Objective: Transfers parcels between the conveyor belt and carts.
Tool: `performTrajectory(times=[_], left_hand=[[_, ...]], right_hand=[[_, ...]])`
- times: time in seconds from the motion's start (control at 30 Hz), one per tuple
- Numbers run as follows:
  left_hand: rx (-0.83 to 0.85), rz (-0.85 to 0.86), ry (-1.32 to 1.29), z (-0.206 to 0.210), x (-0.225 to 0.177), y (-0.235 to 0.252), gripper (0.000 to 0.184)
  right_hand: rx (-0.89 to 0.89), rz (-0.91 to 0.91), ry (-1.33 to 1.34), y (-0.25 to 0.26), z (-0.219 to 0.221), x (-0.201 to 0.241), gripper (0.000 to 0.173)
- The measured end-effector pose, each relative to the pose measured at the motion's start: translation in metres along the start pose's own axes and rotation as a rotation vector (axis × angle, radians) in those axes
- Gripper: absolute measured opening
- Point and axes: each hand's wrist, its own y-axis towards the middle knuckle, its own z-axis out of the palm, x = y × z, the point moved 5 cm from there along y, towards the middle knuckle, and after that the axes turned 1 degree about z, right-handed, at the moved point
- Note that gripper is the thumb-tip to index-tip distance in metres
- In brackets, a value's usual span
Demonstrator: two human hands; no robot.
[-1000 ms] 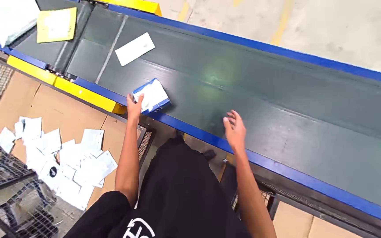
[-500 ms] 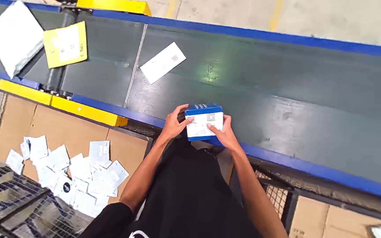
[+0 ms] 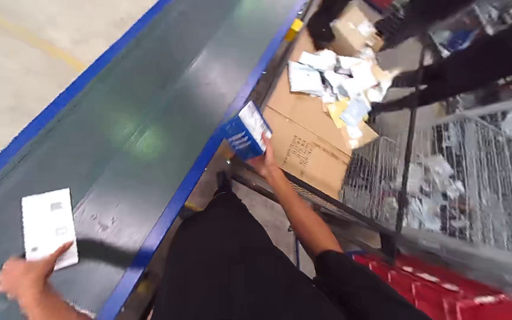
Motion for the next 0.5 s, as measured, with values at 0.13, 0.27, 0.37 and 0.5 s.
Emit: performTrajectory(times=[0.13,0.27,0.37,0.5], left_hand=[[0.045,0.065,-0.118,0.034,-0.035,-0.013,0.103],[0.115,0.257,-0.425,0.057,-0.139,-0.074,0.058],[0.2,0.411,-0.864,0.076,-0.249,-0.134,0.061],[0.373,0.601,-0.85,0.128,-0.4,-0.203,0.05]], right_hand=[[0.022,-0.418,0.142,0.121,-0.043,0.186,0.076],[0.338,-0.749,-0.23,0.155,0.002,0.284,0.057],[0.576,-0.65,-0.521,0.14,0.053,0.221,0.072],[0.745,0.007,-0.504,0.084,0.072,0.071,0.086]])
